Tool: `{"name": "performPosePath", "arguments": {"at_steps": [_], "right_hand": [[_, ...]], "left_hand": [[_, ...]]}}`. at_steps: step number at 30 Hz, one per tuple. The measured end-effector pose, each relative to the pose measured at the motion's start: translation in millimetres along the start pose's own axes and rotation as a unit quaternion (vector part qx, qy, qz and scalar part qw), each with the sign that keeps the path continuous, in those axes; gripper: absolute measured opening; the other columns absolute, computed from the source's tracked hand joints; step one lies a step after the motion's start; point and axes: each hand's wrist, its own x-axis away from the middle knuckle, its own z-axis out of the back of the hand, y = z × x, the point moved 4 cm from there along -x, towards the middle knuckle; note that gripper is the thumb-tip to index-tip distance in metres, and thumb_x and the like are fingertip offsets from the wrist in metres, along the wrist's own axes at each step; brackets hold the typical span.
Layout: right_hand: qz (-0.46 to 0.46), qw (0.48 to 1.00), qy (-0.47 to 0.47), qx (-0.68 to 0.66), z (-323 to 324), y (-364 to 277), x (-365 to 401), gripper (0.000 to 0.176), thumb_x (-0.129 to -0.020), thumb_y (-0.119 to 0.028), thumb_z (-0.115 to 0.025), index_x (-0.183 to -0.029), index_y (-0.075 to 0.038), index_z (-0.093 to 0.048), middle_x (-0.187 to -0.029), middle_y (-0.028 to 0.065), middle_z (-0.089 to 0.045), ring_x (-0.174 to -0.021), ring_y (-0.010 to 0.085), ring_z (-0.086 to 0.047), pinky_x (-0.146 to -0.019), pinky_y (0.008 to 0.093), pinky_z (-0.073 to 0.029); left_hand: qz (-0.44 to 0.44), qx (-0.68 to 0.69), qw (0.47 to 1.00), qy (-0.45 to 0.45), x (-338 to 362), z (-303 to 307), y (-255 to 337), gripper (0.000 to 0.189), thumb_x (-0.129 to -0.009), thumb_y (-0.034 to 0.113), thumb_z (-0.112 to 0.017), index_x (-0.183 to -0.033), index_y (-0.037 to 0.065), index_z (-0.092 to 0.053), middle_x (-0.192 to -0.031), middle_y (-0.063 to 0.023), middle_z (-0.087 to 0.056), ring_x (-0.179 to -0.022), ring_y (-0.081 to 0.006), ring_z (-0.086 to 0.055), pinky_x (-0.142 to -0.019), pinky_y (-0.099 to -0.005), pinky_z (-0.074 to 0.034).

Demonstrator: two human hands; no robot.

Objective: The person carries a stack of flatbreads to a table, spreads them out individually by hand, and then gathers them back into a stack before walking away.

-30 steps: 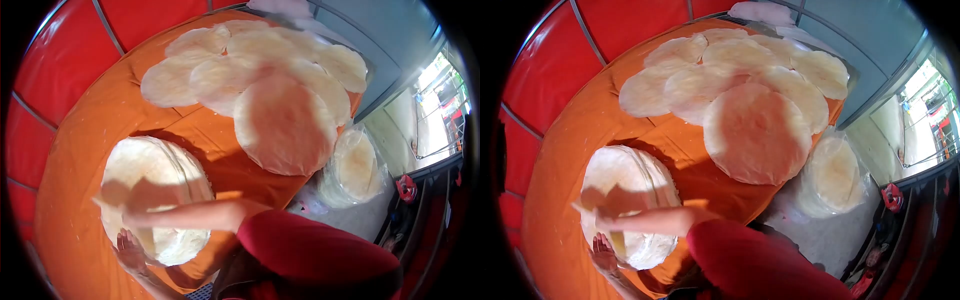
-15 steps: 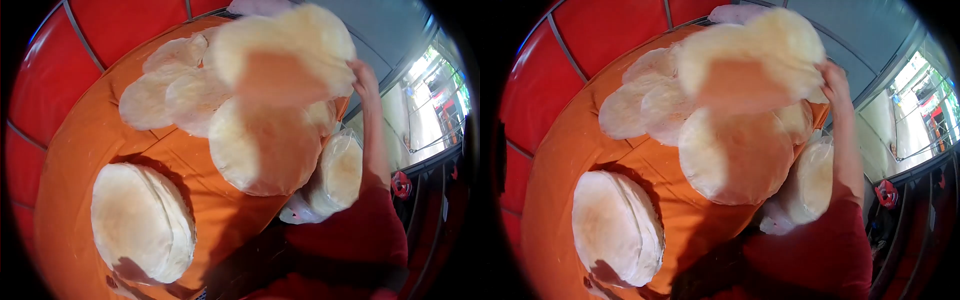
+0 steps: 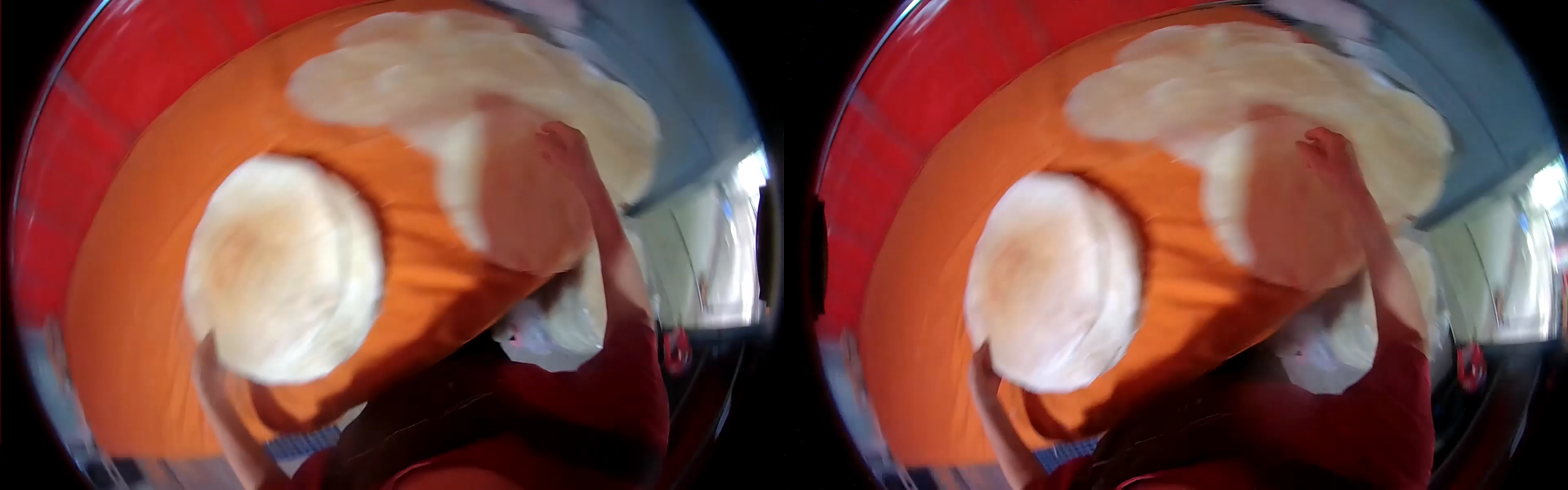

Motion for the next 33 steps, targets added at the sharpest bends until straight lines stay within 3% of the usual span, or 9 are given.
{"name": "performPosePath", "arguments": {"at_steps": [1, 3, 5, 7, 12, 19, 23, 29, 33], "right_hand": [[0.035, 0.998, -0.049, 0.003, -49.0, -43.7, 14.3, 0.024, -0.076, -0.013, -0.060, -0.095, 0.000, -0.055, -0.077, 0.0057, -0.058, -0.065, 0.0128, -0.056, -0.058, 0.0245, -0.045], [0.107, 0.984, -0.139, 0.015, -144.7, -143.6, 68.4, 0.026, -0.073, -0.009, -0.062, -0.097, -0.001, -0.054, -0.086, 0.0079, -0.058, -0.072, 0.0131, -0.056, -0.066, 0.0245, -0.045], [0.264, 0.924, -0.272, -0.054, -229.1, -206.5, 106.7, 0.033, -0.069, -0.008, -0.067, -0.098, -0.002, -0.053, -0.094, 0.0107, -0.056, -0.073, 0.0142, -0.056, -0.069, 0.0252, -0.046], [0.153, 0.911, -0.374, -0.080, -295.2, -291.5, 164.7, 0.055, -0.056, -0.018, -0.077, -0.101, -0.002, -0.050, -0.084, 0.0102, -0.054, -0.075, 0.0199, -0.056, -0.068, 0.0307, -0.046], [0.372, 0.839, -0.355, 0.180, -399.0, -362.7, 236.8, 0.086, -0.045, -0.038, -0.080, -0.113, -0.002, -0.039, -0.107, 0.0175, -0.045, -0.100, 0.0280, -0.048, -0.081, 0.0362, -0.040], [0.222, 0.854, -0.463, 0.082, -391.8, -358.6, 192.6, 0.056, -0.057, -0.028, -0.073, -0.099, 0.000, -0.050, -0.086, 0.0142, -0.054, -0.079, 0.0285, -0.054, -0.068, 0.0347, -0.043], [0.333, 0.863, -0.365, 0.105, -404.5, -354.5, 216.4, 0.015, -0.071, -0.016, -0.059, -0.076, -0.002, -0.059, -0.071, 0.0149, -0.055, -0.068, 0.0303, -0.054, -0.062, 0.0365, -0.043], [0.088, 0.873, -0.404, -0.261, -390.9, -326.5, 141.3, 0.015, -0.073, -0.011, -0.061, -0.084, -0.002, -0.059, -0.066, 0.0056, -0.056, -0.064, 0.0178, -0.054, -0.059, 0.0326, -0.043], [0.095, 0.904, -0.267, -0.321, -294.9, -341.1, 1.7, 0.018, -0.074, -0.011, -0.060, -0.089, -0.002, -0.057, -0.070, 0.0068, -0.057, -0.065, 0.0168, -0.055, -0.059, 0.0311, -0.044]], "left_hand": [[0.119, 0.309, 0.944, -0.008, 0.3, -13.2, 11.5, 0.040, -0.082, 0.020, -0.050, -0.114, -0.002, -0.044, -0.112, -0.0151, -0.051, -0.101, -0.0251, -0.050, -0.088, -0.0365, -0.040], [0.163, 0.403, 0.900, -0.033, 3.9, -14.2, 26.5, 0.046, -0.076, 0.017, -0.057, -0.116, -0.001, -0.043, -0.114, -0.0134, -0.050, -0.105, -0.0263, -0.047, -0.091, -0.0396, -0.037], [0.187, 0.420, 0.887, -0.044, 7.3, -14.6, 41.5, 0.045, -0.069, 0.014, -0.059, -0.110, -0.001, -0.047, -0.111, -0.0115, -0.051, -0.104, -0.0259, -0.046, -0.091, -0.0397, -0.035], [0.211, 0.400, 0.890, -0.051, 4.9, -1.9, 28.2, 0.035, -0.069, 0.009, -0.055, -0.102, 0.001, -0.051, -0.103, -0.0108, -0.054, -0.098, -0.0252, -0.048, -0.086, -0.0400, -0.037], [0.155, 0.438, 0.875, -0.135, -5.6, 4.8, 11.9, 0.035, -0.065, -0.002, -0.052, -0.099, -0.003, -0.051, -0.096, -0.0131, -0.055, -0.097, -0.0248, -0.049, -0.088, -0.0409, -0.036], [0.121, 0.424, 0.889, -0.122, -1.4, 2.6, 24.6, 0.043, -0.066, -0.010, -0.062, -0.105, -0.004, -0.045, -0.098, -0.0117, -0.056, -0.092, -0.0188, -0.055, -0.084, -0.0305, -0.045], [0.148, 0.395, 0.901, -0.098, -3.7, 1.8, 23.8, 0.042, -0.067, -0.011, -0.059, -0.106, -0.006, -0.045, -0.098, -0.0136, -0.056, -0.092, -0.0205, -0.055, -0.084, -0.0322, -0.045], [0.158, 0.324, 0.931, -0.061, -6.8, -4.8, 23.7, 0.040, -0.066, -0.011, -0.057, -0.103, -0.009, -0.044, -0.091, -0.0148, -0.057, -0.087, -0.0220, -0.056, -0.083, -0.0320, -0.044], [0.064, 0.077, 0.994, -0.038, -5.2, 3.8, 54.0, 0.052, -0.059, 0.000, -0.070, -0.103, -0.009, -0.045, -0.087, -0.0126, -0.057, -0.085, -0.0184, -0.056, -0.075, -0.0294, -0.046]]}}
